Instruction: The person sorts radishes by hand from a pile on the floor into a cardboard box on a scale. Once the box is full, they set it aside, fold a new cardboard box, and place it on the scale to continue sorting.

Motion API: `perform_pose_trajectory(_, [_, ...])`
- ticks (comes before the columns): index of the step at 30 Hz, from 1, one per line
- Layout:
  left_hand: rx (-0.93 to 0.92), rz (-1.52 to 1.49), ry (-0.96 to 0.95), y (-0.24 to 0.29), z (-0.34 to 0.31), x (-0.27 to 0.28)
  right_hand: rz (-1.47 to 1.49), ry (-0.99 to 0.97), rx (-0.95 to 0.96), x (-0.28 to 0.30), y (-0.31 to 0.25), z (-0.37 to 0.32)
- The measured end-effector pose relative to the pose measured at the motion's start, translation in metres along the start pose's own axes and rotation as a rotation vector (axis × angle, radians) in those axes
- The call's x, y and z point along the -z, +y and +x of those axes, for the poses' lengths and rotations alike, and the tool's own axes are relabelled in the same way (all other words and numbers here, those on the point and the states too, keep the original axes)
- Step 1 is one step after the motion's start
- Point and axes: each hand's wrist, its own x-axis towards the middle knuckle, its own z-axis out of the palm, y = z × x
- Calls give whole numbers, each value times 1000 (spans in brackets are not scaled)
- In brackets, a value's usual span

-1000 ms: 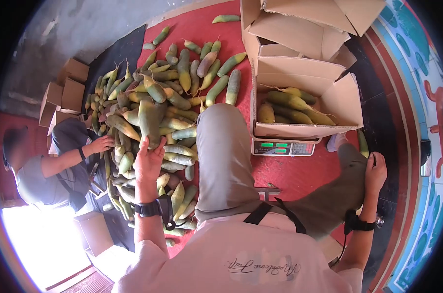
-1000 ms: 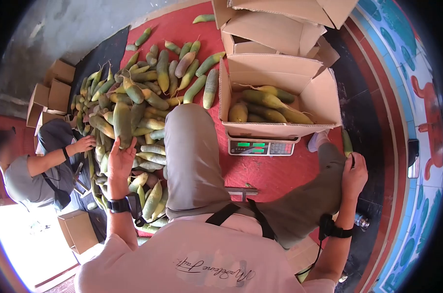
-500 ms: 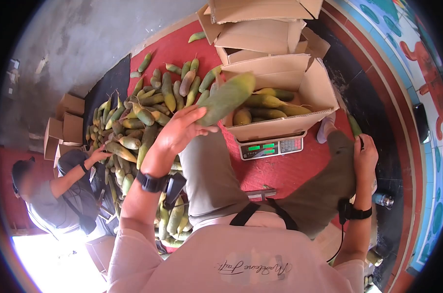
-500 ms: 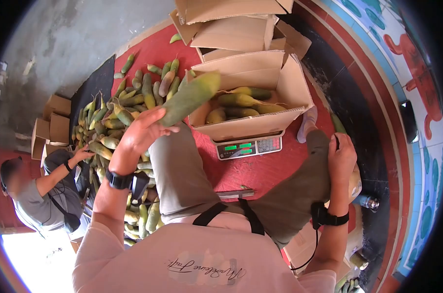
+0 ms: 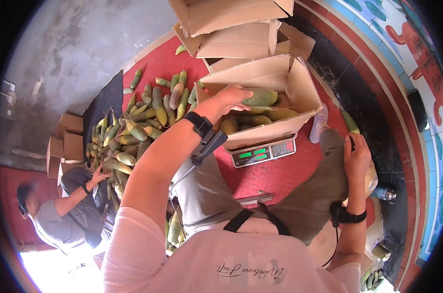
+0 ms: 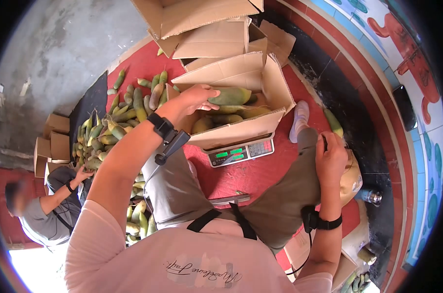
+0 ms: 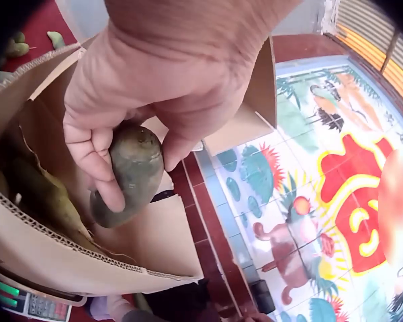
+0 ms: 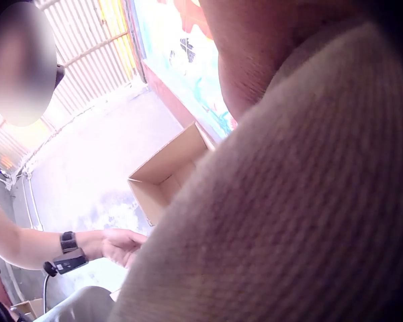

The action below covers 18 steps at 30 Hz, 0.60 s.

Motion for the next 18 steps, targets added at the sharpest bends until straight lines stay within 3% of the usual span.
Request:
perform_pose_trajectory(2, [-13, -5, -23, 0, 4, 0, 1, 2, 4, 0, -2, 1])
perform_pose_trajectory(4, [-96, 208, 235, 4, -3, -2, 4, 1, 8, 0, -3, 2])
perform_pose_trajectory(8, [-193, 200, 253, 0, -36, 20, 16, 15, 36, -2, -6, 3])
perform_pose_trajectory(10, [-379, 199, 269, -5, -71, 33, 19, 3, 36, -2, -5, 2])
perform_pose_trajectory(11, [-376, 192, 279, -11, -86, 40, -4, -3, 32, -3, -4, 2])
perform_pose_trajectory(13, [-497, -10, 349, -28, -119, 59, -18, -14, 49, -4, -5, 3])
perform_pose_trajectory(18, [-401, -115, 642, -101, -185, 114, -30, -12, 83, -5, -10, 4])
